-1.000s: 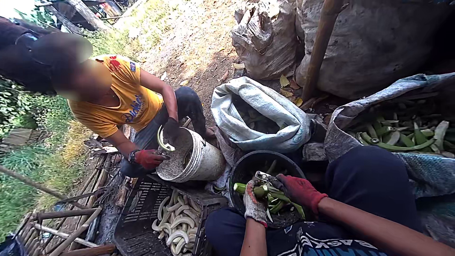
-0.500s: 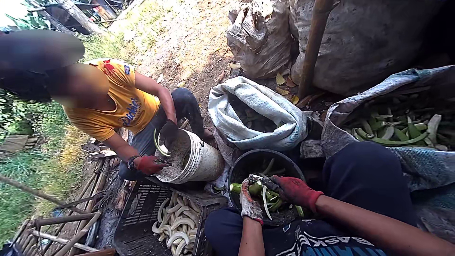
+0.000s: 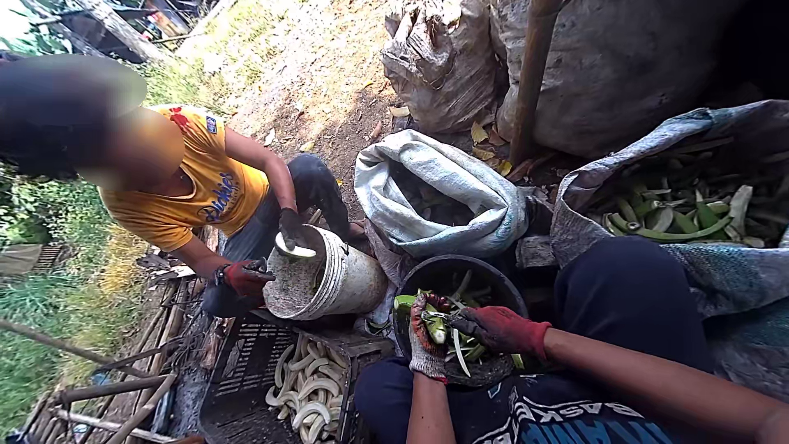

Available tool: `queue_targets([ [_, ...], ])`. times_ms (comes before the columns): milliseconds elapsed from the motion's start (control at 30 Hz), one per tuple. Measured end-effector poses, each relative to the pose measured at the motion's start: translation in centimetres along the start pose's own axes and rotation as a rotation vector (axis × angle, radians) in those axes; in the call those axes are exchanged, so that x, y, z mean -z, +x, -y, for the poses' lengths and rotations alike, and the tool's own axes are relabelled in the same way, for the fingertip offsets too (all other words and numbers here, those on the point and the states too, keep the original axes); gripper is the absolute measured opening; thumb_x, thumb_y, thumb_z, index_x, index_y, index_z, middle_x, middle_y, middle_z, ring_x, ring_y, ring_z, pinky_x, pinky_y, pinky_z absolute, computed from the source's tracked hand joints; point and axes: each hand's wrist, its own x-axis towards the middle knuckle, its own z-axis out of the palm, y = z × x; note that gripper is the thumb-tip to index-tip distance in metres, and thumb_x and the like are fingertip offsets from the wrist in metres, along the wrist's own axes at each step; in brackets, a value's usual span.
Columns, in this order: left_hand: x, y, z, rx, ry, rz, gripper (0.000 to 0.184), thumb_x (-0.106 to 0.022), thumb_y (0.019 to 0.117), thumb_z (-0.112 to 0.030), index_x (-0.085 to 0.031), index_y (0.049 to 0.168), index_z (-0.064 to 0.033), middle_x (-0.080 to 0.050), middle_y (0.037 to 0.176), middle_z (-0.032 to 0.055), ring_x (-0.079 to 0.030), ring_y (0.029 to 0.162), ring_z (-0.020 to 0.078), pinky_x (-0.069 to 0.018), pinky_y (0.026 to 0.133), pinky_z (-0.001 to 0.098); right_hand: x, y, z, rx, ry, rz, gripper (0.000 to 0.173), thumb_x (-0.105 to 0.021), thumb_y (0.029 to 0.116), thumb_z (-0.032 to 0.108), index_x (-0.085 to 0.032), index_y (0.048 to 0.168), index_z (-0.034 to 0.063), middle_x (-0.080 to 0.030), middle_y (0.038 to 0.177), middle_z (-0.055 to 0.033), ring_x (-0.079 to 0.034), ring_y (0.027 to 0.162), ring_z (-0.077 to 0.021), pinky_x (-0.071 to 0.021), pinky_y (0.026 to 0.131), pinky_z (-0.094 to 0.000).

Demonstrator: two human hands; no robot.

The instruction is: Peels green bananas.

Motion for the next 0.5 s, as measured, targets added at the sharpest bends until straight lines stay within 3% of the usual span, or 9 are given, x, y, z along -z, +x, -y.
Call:
queue_targets([
  [33,0.0,-0.1,-0.2,-0.026,0.106,-0.026,0.045,-0.03,0.1112,-0.041,-0.052,0.121,-0.0032,-0.068,0.102,0.0118,-0.07,0.091,0.0201,-0.0595,0.078,0.0335,0.0,-0.1,0.1,0.01,0.002,-0.005,0.045,-0.037,0.1123,0.038,-0.06,0.12,-0.0001,-0.067,0.104,-0.0238,-0.067,0.102,-0.0413,-0.0499,0.089,-0.0601],
  [100,-0.8,-0.4,-1.1,-0.07,0.358,-0.15,0.056,-0.018,0.1125,-0.043,-0.039,0.142,0.0003,-0.06,0.12,0.0182,-0.063,0.1,0.0215,-0.0549,0.082,0.0352,0.1,-0.5,0.4,0.021,0.001,-0.008,0.043,-0.039,0.1118,0.037,-0.06,0.119,-0.0005,-0.067,0.102,-0.0237,-0.067,0.1,-0.0417,-0.0495,0.087,-0.0603],
  [233,-1.5,-0.2,-2.0,-0.22,0.51,-0.343,0.044,-0.028,0.1137,-0.025,-0.029,0.153,-0.0053,-0.058,0.126,0.0212,-0.066,0.098,0.0261,-0.0591,0.079,0.0425,0.2,-0.6,0.9,0.056,-0.061,0.017,0.038,-0.043,0.1107,0.031,-0.058,0.125,-0.0008,-0.067,0.107,-0.0257,-0.067,0.104,-0.0437,-0.0496,0.088,-0.0616],
  [267,0.2,0.3,-1.6,-0.267,0.502,-0.247,0.044,-0.029,0.1135,-0.024,-0.03,0.152,-0.0041,-0.059,0.125,0.0215,-0.068,0.097,0.026,-0.0598,0.078,0.0426,0.2,-0.4,0.8,0.06,-0.084,0.018,0.036,-0.044,0.1103,0.03,-0.058,0.124,-0.0005,-0.067,0.107,-0.0255,-0.067,0.104,-0.0435,-0.0498,0.087,-0.0613],
  [333,6.0,2.2,-0.7,-0.464,0.522,0.307,0.041,-0.03,0.1105,-0.009,-0.03,0.138,0.0204,-0.057,0.119,0.034,-0.069,0.101,0.0299,-0.0611,0.08,0.038,0.5,0.3,0.8,0.038,-0.121,0.013,0.034,-0.045,0.1096,0.027,-0.057,0.126,-0.0007,-0.067,0.11,-0.026,-0.067,0.106,-0.0441,-0.05,0.089,-0.0616],
  [367,2.8,0.1,-1.1,-0.274,0.548,0.031,0.028,-0.036,0.1074,-0.001,-0.049,0.129,0.0119,-0.065,0.107,0.0207,-0.067,0.092,0.0208,-0.0582,0.08,0.033,0.9,0.9,0.6,0.017,-0.136,0.006,0.034,-0.046,0.1092,0.026,-0.056,0.128,-0.0007,-0.067,0.113,-0.0265,-0.066,0.108,-0.0447,-0.05,0.09,-0.062],
  [400,-0.8,-1.3,-1.7,-0.037,0.5,-0.244,0.022,-0.038,0.1071,-0.001,-0.057,0.116,-0.0004,-0.065,0.091,0.0088,-0.064,0.079,0.0139,-0.0562,0.075,0.0281,1.3,1.4,0.5,0.002,-0.144,-0.006,0.034,-0.047,0.1088,0.024,-0.056,0.129,-0.0009,-0.067,0.115,-0.0269,-0.066,0.109,-0.0451,-0.0499,0.091,-0.0623],
  [433,-0.3,-1.8,-1.7,0.049,0.447,-0.178,0.022,-0.035,0.1084,-0.005,-0.057,0.111,-0.005,-0.067,0.084,0.0037,-0.066,0.071,0.0109,-0.058,0.067,0.0258,1.6,1.7,0.2,-0.003,-0.152,-0.018,0.034,-0.047,0.1088,0.025,-0.056,0.13,-0.0009,-0.067,0.115,-0.0269,-0.066,0.109,-0.0451,-0.0499,0.09,-0.0623],
  [500,1.7,-1.9,-1.4,0.044,0.361,0.07,0.024,-0.036,0.1083,-0.01,-0.057,0.118,-0.0029,-0.073,0.091,0.0072,-0.072,0.076,0.0149,-0.0615,0.068,0.0298,2.1,2.0,-0.2,0.007,-0.173,-0.031,0.033,-0.049,0.1068,0.021,-0.055,0.131,-0.0009,-0.067,0.115,-0.0274,-0.066,0.109,-0.0457,-0.0497,0.09,-0.0626],
])
